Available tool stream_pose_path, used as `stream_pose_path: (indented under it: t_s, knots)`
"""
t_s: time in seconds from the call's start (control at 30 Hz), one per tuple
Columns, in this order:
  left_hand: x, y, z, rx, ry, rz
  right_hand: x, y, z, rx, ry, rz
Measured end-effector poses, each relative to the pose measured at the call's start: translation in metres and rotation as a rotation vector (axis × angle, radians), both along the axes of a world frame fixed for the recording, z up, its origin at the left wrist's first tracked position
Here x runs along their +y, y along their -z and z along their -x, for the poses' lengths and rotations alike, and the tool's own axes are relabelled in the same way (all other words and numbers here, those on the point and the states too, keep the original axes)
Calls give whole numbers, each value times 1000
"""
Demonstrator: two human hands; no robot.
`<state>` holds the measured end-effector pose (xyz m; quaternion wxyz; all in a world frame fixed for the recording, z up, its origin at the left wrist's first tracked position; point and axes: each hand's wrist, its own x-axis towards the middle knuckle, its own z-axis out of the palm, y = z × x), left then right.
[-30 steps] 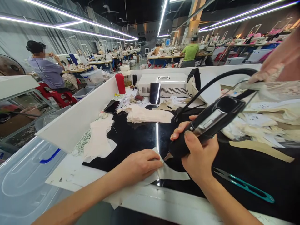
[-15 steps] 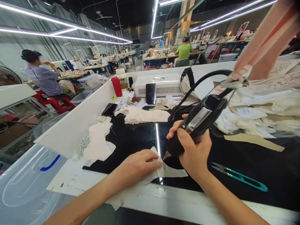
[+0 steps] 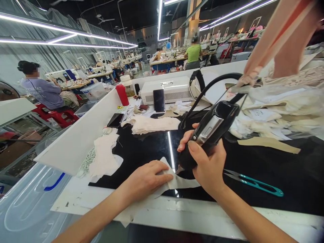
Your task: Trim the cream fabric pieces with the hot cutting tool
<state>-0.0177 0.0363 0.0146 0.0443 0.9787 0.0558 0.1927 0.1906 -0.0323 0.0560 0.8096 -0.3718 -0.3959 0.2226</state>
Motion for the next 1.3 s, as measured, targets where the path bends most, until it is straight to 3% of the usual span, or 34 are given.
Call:
stream_pose_path:
  t_s: [0.37, 0.6, 0.8, 1.03, 1.3]
  knots:
    - [2, -3, 1, -7, 0, -15, -6, -6, -3, 1, 4, -6]
    - [-26, -13, -22, -123, -42, 52, -28, -6, -18, 47, 39, 25]
    - [-47, -4, -41, -81, -137, 149, -36, -3, -19, 18, 46, 15]
    - [-54, 6, -28, -131, -164, 195, -36, -4, -20, -15, 27, -17]
    - [-59, 13, -22, -190, -144, 130, -31, -11, -14, 66, -1, 6]
